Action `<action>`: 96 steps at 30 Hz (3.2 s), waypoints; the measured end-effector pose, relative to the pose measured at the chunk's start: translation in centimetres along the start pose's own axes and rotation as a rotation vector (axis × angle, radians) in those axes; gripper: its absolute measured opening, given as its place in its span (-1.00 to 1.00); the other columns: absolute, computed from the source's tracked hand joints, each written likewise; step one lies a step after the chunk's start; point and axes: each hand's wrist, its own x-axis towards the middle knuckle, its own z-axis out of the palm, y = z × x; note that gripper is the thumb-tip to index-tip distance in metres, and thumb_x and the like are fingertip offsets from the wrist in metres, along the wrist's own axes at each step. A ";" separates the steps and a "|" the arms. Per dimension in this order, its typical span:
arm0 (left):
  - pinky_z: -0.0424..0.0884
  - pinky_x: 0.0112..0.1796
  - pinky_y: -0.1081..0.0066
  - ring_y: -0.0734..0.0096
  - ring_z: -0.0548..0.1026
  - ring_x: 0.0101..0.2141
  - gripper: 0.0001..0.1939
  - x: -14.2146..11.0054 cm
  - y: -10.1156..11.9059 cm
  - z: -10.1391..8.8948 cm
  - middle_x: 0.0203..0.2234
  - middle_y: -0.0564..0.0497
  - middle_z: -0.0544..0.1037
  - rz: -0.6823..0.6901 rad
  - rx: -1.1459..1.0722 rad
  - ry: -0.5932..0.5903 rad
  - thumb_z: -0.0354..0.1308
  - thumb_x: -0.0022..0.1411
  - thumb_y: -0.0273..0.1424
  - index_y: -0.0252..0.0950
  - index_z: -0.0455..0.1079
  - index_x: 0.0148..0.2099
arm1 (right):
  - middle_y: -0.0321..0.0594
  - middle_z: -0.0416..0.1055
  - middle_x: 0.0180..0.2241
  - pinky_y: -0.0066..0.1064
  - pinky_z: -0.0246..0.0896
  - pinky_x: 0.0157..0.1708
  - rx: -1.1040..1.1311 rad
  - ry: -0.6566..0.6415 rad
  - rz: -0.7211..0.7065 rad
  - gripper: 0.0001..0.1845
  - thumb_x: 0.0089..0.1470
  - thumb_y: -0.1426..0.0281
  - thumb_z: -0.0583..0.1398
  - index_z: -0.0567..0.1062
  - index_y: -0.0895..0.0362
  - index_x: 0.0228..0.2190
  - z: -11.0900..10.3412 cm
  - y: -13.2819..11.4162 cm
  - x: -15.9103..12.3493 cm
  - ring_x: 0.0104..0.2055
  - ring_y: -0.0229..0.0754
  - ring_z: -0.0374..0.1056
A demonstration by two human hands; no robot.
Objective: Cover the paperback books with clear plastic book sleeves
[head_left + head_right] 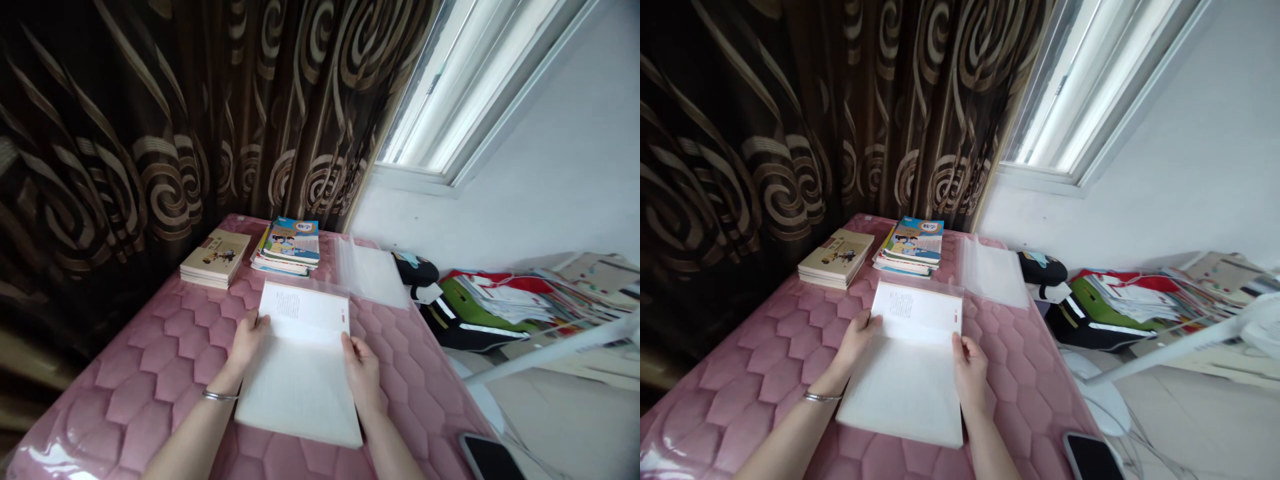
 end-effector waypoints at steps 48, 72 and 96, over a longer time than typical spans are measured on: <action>0.23 -0.42 0.44 0.39 0.35 -0.50 -0.79 -0.1 0.7 -0.7 -0.63 0.16 0.33 0.025 0.133 -0.027 0.06 0.00 -0.20 -0.22 0.22 -0.50 | -0.30 0.34 -0.63 -0.42 0.12 -0.55 0.045 0.017 -0.022 -0.44 -0.12 -0.16 0.22 0.40 0.11 -0.61 0.0 0.7 -0.1 -0.55 -0.20 0.22; 0.20 -0.46 0.44 0.40 0.33 -0.51 -0.70 0.0 0.4 -0.6 -0.61 0.13 0.38 0.028 0.040 -0.050 0.08 0.03 -0.11 -0.26 0.31 -0.43 | -0.21 0.46 -0.52 -0.37 0.23 -0.42 0.151 -0.016 0.032 -0.43 -0.18 -0.15 0.27 0.48 0.15 -0.49 -0.1 0.4 0.0 -0.44 -0.13 0.32; 0.10 -0.48 0.44 0.44 0.22 -0.55 -0.64 0.3 -0.2 -0.4 -0.68 0.17 0.24 0.021 0.092 0.025 0.08 -0.03 -0.02 -0.24 0.27 -0.47 | -0.27 0.42 -0.52 -0.37 0.22 -0.43 0.165 0.030 -0.018 -0.48 -0.16 -0.10 0.29 0.43 0.12 -0.47 -0.1 0.8 0.1 -0.45 -0.17 0.31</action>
